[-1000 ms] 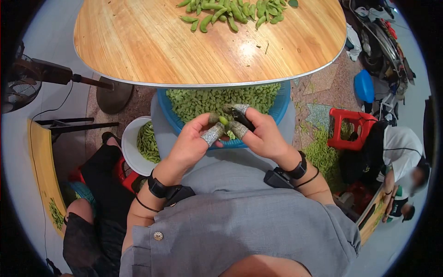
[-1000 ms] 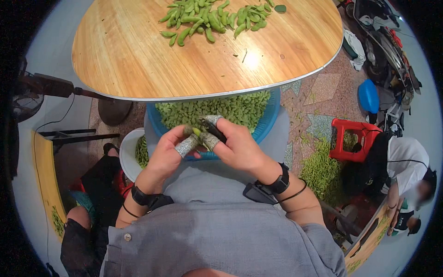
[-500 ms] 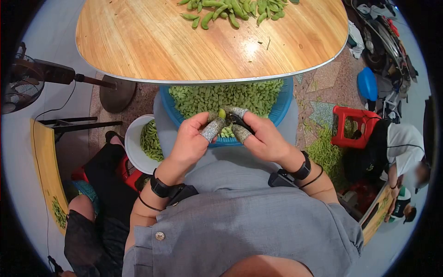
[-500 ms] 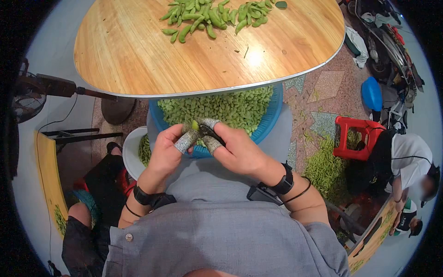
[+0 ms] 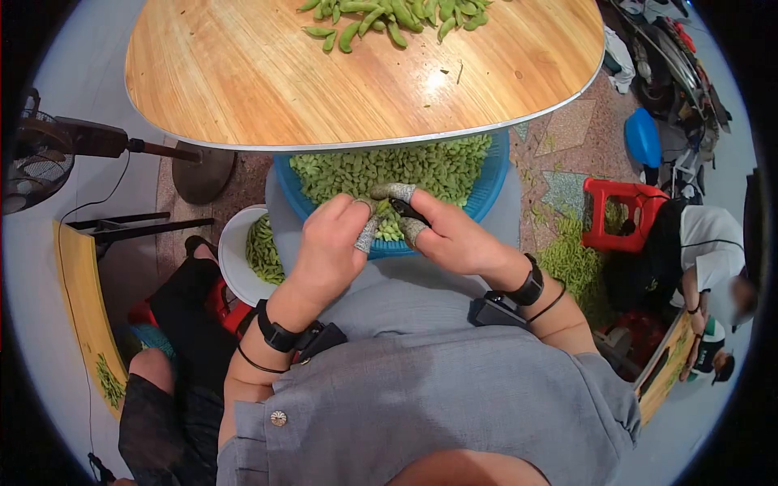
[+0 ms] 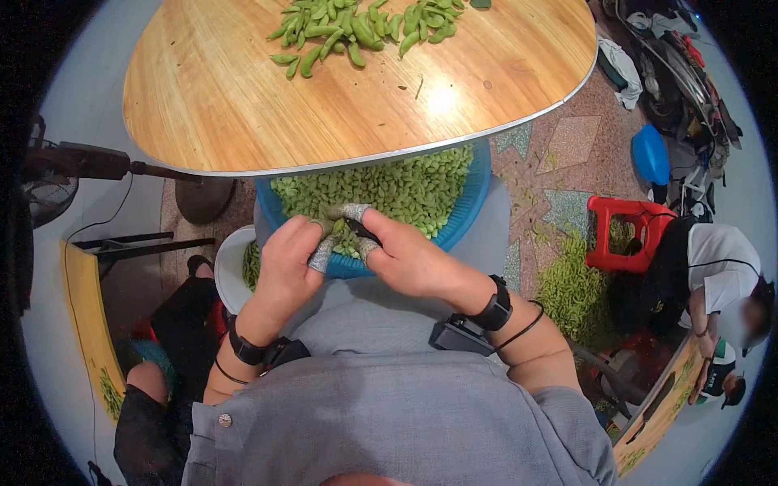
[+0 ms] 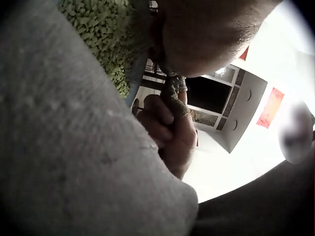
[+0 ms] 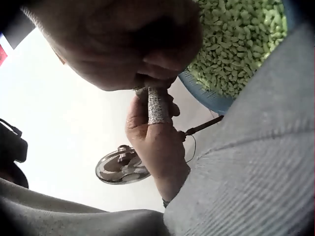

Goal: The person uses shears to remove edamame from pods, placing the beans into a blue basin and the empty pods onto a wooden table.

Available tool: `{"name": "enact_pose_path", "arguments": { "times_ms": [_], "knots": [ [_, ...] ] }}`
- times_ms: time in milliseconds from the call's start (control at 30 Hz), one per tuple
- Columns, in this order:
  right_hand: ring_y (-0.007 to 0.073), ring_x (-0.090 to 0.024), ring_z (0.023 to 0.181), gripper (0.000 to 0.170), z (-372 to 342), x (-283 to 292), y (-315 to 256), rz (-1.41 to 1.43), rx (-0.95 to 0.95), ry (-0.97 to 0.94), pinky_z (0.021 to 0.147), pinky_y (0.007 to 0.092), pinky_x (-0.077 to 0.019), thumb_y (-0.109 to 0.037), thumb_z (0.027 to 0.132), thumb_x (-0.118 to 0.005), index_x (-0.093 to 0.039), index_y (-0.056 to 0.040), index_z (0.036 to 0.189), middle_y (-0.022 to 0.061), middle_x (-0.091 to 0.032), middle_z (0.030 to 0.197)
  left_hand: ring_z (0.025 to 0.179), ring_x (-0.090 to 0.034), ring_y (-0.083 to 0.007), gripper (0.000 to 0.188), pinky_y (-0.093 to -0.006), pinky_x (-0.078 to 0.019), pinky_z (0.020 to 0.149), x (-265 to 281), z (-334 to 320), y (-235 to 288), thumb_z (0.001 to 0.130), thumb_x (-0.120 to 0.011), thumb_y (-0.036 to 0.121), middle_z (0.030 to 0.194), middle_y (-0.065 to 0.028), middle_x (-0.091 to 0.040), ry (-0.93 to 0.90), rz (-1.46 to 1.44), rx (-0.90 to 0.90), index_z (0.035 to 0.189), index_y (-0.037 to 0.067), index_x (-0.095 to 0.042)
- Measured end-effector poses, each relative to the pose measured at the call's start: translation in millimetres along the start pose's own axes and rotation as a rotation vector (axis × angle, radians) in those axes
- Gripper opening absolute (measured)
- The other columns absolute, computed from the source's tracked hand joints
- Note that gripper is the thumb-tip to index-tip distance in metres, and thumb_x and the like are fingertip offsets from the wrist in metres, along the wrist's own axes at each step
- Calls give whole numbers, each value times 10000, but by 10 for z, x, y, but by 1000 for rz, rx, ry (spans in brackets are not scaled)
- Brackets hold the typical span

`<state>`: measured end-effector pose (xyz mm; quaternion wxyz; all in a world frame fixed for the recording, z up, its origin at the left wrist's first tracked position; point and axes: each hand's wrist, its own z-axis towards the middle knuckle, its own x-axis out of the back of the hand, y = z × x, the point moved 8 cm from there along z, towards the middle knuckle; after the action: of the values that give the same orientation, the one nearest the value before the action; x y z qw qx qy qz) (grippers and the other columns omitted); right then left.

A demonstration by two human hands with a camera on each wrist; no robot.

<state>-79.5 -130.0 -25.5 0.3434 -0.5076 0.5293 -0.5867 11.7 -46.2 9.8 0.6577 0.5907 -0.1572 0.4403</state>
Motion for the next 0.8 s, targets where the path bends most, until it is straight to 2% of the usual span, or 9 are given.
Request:
{"name": "enact_pose_path", "arguments": {
  "times_ms": [67,100,167,333,400,533,600,733,800],
  "knots": [
    [188,-539,756,464,-15,47,-17,4,52,18,688,322,-470,-43,847,-410,-421,-79,1310,103,-548,863,663,-573,-273,134,-345,-458,584,-15,13,-92,788,-628,47,746,-112,-582,-34,-175,41,917,10,-624],
    [137,-479,680,468,-57,-12,29,437,-225,-128,608,283,-430,-49,861,-391,-413,-125,1322,52,-511,818,663,-573,-273,134,-345,-458,584,-2,3,-140,788,-628,47,746,-112,-582,-36,-174,40,917,10,-624],
    [86,-420,605,475,-159,-165,29,875,-505,-274,527,243,-391,-55,875,-372,-405,-170,1334,2,-473,773,650,-560,-147,99,-291,-459,581,-409,-234,-460,844,-618,65,769,-29,-609,-269,-1345,735,916,-1,-634],
    [44,-311,526,495,-151,-205,82,745,-574,-197,462,187,-305,-46,879,-332,-386,-215,1341,-45,-414,708,653,-541,-96,107,-269,-459,582,-255,-42,-344,881,-595,93,786,5,-604,-176,-875,553,891,-9,-627],
    [34,-291,519,479,-134,-216,71,746,-574,-158,449,178,-268,-54,905,-338,-364,-214,1356,-48,-402,706,654,-538,-94,74,-266,-455,578,-49,75,-160,864,-600,83,768,12,-590,-112,-99,43,854,10,-605],
    [27,-289,515,462,-82,-158,100,590,-424,-87,437,168,-247,-77,926,-357,-348,-211,1368,-46,-409,719,646,-538,-109,25,-281,-449,569,-59,100,-189,836,-575,42,704,-19,-564,-71,-109,18,828,19,-580],
    [34,-331,528,474,-104,-154,159,662,-426,-113,443,181,-287,-70,897,-360,-363,-183,1357,-43,-420,710,631,-540,-131,57,-299,-442,556,-372,-73,-464,813,-534,11,655,-65,-535,-251,-1028,635,852,17,-576],
    [61,-432,563,414,-136,-69,404,583,-509,-50,467,218,-375,-83,865,-441,-449,-118,1278,-30,-491,738,620,-542,-145,86,-304,-439,557,-459,-106,-489,802,-504,-1,638,-92,-521,-311,-808,604,862,0,-565],
    [77,-457,582,337,-82,19,431,414,-446,55,492,242,-403,-96,854,-487,-495,-80,1191,-8,-515,747,637,-513,-90,119,-236,-404,562,-443,-59,-437,809,-477,-8,702,7,-561,-304,-518,487,850,9,-587]
  ]
}}
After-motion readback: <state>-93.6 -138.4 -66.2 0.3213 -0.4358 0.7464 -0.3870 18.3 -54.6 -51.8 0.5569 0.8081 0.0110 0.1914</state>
